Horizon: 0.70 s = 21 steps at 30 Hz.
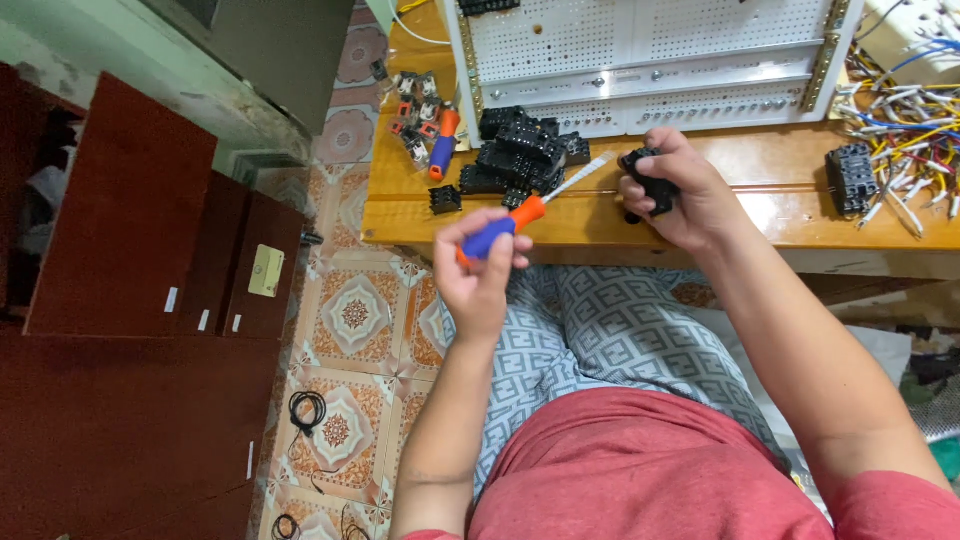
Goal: The person is using a screwdriver to tighten or loosen screws on several electrical switches at a workbench.
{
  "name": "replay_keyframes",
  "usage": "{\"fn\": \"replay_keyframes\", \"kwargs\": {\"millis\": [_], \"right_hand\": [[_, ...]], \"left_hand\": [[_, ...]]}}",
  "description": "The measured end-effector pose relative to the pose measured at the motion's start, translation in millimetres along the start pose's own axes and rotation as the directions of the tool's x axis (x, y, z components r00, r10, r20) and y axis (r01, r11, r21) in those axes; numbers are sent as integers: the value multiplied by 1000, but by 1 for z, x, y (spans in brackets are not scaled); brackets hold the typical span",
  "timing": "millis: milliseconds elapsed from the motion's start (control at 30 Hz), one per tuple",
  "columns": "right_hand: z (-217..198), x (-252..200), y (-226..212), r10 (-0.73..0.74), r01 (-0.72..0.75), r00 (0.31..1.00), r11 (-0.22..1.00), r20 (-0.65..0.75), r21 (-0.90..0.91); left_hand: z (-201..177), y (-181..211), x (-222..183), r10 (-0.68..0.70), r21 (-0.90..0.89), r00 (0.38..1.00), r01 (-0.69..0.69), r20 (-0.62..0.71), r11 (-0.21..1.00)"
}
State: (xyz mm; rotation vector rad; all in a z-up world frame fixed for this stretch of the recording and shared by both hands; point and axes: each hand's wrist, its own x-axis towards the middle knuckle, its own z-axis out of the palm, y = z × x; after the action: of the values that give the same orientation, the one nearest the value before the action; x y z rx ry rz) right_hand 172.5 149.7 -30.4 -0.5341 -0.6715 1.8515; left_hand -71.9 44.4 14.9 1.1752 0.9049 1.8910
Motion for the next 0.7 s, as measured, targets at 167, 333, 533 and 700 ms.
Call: {"fn": "replay_keyframes", "kwargs": {"millis": [167,333,533,700], "right_hand": [[30,4,-5,39,-33,997,994,-60,104],[17,4,6,3,-4,998,1000,-68,-12],[12,3,1,4,-4,1000,999,15,45],[9,2,-1,70,-72,997,994,25,84]], "left_hand": [[23,11,29,175,116,979,-187,108,975],[53,15,49,316,189,938,-340,145,921],[73,10,50,306,216,936,-340,174,915],[76,19,46,124,197,972,-164,201,967]]}}
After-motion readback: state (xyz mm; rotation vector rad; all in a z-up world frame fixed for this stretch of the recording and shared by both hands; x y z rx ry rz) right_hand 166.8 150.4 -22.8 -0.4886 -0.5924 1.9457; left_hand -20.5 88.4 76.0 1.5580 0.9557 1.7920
